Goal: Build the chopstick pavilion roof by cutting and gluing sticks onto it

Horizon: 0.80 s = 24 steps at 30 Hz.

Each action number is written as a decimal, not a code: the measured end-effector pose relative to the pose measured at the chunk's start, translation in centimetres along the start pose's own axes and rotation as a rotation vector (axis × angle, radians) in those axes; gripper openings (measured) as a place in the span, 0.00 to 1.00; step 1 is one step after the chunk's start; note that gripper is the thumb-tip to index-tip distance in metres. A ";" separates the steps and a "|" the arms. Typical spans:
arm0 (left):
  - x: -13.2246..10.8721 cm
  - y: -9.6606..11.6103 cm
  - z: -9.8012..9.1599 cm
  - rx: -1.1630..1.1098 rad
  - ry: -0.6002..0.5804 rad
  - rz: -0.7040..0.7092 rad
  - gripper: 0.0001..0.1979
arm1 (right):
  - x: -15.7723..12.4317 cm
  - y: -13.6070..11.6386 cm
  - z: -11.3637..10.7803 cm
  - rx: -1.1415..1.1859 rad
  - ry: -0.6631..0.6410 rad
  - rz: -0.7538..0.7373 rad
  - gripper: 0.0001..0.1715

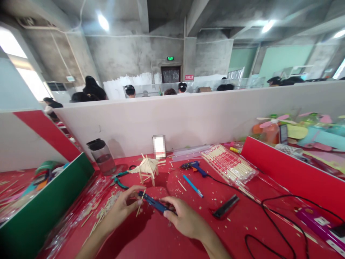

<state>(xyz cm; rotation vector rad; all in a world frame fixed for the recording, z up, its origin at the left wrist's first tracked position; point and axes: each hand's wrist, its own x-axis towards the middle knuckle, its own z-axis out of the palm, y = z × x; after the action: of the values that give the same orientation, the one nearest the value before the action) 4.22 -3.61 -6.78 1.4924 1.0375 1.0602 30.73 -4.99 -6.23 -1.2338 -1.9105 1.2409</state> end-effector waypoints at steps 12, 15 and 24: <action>0.1 0.1 0.1 0.015 0.006 0.016 0.22 | 0.0 0.2 0.1 -0.012 0.016 -0.018 0.28; 0.0 0.1 0.0 0.024 0.009 0.025 0.22 | 0.1 0.5 0.2 -0.017 0.025 -0.024 0.28; 0.1 -0.3 -0.1 0.061 0.001 0.044 0.23 | 0.2 0.2 0.5 -0.075 -0.001 -0.038 0.28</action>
<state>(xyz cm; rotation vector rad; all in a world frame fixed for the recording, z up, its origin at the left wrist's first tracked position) 4.15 -3.42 -7.03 1.5697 1.0501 1.0686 30.37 -4.98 -6.64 -1.2289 -1.9876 1.1604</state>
